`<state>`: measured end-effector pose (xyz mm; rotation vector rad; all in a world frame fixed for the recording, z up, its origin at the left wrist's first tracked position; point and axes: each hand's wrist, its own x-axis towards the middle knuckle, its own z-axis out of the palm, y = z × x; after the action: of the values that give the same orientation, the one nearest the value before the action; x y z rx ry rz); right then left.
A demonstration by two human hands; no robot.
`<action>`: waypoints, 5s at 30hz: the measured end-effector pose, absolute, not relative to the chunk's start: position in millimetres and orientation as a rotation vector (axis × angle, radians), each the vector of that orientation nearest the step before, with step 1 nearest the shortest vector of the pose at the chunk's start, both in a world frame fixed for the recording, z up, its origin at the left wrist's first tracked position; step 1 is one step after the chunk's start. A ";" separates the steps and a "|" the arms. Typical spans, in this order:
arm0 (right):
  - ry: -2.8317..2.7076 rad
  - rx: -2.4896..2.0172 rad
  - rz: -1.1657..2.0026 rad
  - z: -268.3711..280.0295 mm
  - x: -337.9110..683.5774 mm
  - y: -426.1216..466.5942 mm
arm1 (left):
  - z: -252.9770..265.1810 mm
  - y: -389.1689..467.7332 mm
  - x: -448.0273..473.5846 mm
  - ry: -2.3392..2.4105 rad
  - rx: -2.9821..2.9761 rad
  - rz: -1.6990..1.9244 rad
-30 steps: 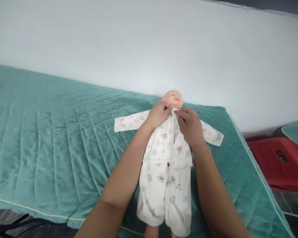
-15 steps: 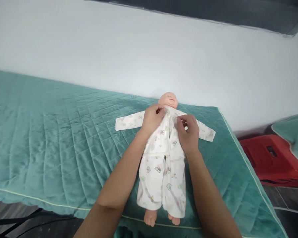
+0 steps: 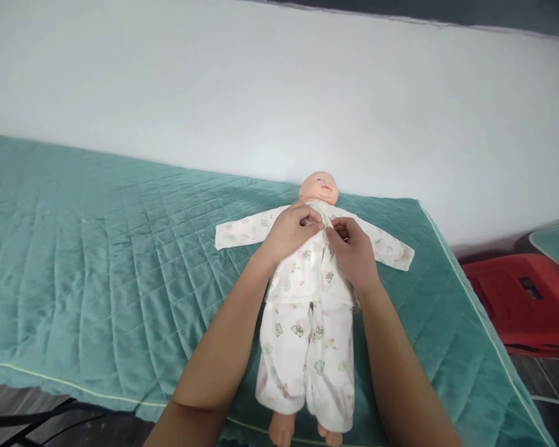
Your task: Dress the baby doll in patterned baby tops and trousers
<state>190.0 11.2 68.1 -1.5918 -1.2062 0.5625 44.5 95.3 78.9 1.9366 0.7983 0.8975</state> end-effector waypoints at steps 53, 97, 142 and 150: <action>-1.482 -1.694 0.509 79.2 177.0 3.7 | 93.8 97.4 33.1 0.798 1.801 0.647; -1.329 -1.418 1.237 94.0 201.4 -17.5 | 95.7 73.0 1.6 0.721 1.974 0.471; -1.316 -1.304 1.404 90.6 207.8 -19.9 | 101.8 52.3 13.3 0.750 1.807 0.480; -1.261 -1.309 1.370 88.3 205.7 -17.4 | 94.5 55.3 15.0 0.733 1.573 0.498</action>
<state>205.7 -17.4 88.3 -1.3089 -1.2608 1.3700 15.0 55.3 94.5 1.5726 0.7330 0.4982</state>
